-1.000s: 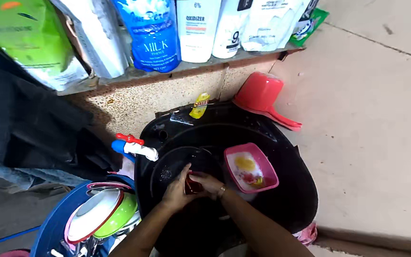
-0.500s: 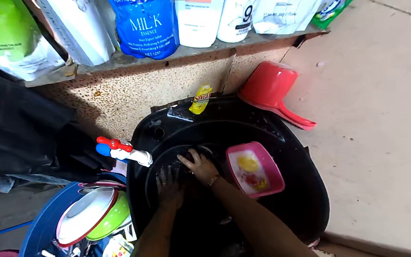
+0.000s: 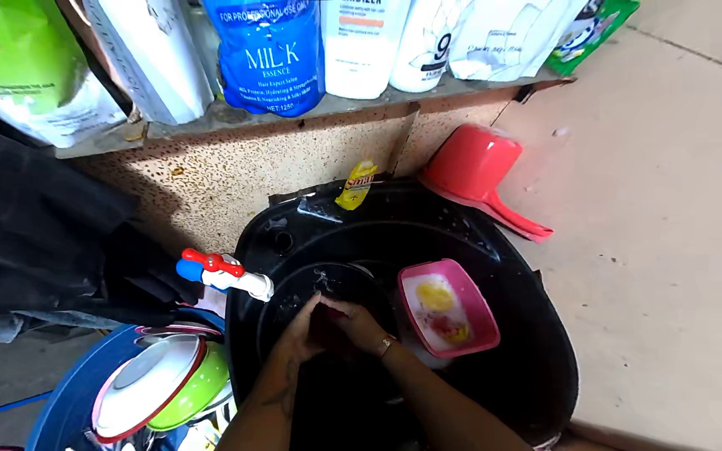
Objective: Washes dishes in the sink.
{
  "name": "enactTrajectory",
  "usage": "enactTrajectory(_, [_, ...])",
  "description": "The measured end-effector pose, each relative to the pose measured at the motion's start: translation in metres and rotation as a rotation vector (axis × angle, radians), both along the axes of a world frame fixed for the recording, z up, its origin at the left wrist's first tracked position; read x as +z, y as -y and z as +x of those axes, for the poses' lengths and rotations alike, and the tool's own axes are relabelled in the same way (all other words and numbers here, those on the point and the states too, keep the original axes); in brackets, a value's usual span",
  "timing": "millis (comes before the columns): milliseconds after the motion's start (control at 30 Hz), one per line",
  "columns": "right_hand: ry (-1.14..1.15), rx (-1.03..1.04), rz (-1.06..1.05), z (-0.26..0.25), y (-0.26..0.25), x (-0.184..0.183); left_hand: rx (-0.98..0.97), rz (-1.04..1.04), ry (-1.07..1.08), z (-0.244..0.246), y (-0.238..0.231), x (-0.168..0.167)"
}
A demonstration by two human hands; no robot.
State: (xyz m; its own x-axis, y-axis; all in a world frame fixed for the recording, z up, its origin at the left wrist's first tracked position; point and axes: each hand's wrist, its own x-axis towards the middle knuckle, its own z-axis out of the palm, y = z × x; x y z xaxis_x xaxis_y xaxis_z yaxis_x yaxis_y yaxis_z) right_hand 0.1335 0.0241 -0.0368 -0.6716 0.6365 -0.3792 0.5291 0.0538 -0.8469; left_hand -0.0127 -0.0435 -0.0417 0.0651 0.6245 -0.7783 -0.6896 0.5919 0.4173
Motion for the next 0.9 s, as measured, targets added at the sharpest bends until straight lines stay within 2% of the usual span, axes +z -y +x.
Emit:
enactTrajectory(67, [-0.095, 0.027, -0.052, 0.002, -0.009, 0.005, 0.182, 0.046, -0.067, 0.005, 0.0, -0.004])
enactTrajectory(100, [-0.128, -0.048, -0.094, 0.006, -0.012, 0.006, 0.277, 0.059, -0.151, 0.007, 0.0, -0.007])
enactTrajectory(167, [-0.146, -0.382, -0.105, 0.014, -0.007, -0.003, 0.414, 0.031, -0.384, 0.011, 0.005, -0.018])
enactTrajectory(233, [-0.069, -0.73, -0.065, 0.008, 0.007, -0.024, 0.509, -0.014, -0.592, 0.018, 0.009, -0.027])
enactTrajectory(300, [-0.057, -0.953, -0.241, -0.013, 0.029, -0.034, 0.57, -0.035, -0.682, 0.028, 0.01, -0.03])
enactTrajectory(367, [-0.221, -1.094, -0.524, -0.037, 0.049, -0.028, 0.596, -0.03, -0.652, 0.034, 0.01, -0.031])
enactTrajectory(400, [-0.32, -1.061, -0.623, -0.043, 0.058, -0.02, 0.619, -0.017, -0.59, 0.035, 0.01, -0.033])
enactTrajectory(433, [-0.365, -0.951, -0.625, -0.046, 0.067, -0.01, 0.636, 0.032, -0.492, 0.033, 0.009, -0.034])
enactTrajectory(467, [-0.346, -0.756, -0.541, -0.045, 0.074, -0.001, 0.619, 0.096, -0.402, 0.031, 0.009, -0.029])
enactTrajectory(533, [-0.096, -0.206, -0.164, -0.035, 0.073, 0.009, 0.525, 0.244, -0.248, 0.023, 0.012, -0.012])
enactTrajectory(600, [0.195, 0.307, 0.291, -0.018, 0.052, 0.009, 0.455, 0.24, -0.14, 0.015, 0.009, -0.001])
enactTrajectory(667, [0.3, 0.546, 0.563, -0.002, 0.028, 0.003, 0.414, 0.13, -0.1, 0.013, 0.003, 0.01])
enactTrajectory(700, [0.291, 0.531, 0.584, 0.002, 0.024, -0.001, 0.399, 0.109, -0.115, 0.015, -0.001, 0.017])
enactTrajectory(733, [0.234, 0.414, 0.519, 0.001, 0.027, -0.002, 0.402, 0.119, -0.139, 0.018, -0.004, 0.022])
enactTrajectory(767, [0.132, 0.208, 0.38, -0.004, 0.037, 0.0, 0.414, 0.162, -0.152, 0.02, -0.006, 0.025])
enactTrajectory(833, [-0.2, -0.39, -0.019, -0.028, 0.06, 0.015, 0.443, 0.286, -0.169, 0.025, -0.007, 0.022])
enactTrajectory(867, [-0.339, -0.607, -0.228, -0.039, 0.066, 0.024, 0.456, 0.338, -0.172, 0.026, -0.004, 0.017])
enactTrajectory(900, [-0.413, -0.703, -0.395, -0.043, 0.068, 0.027, 0.451, 0.351, -0.171, 0.027, 0.001, 0.012])
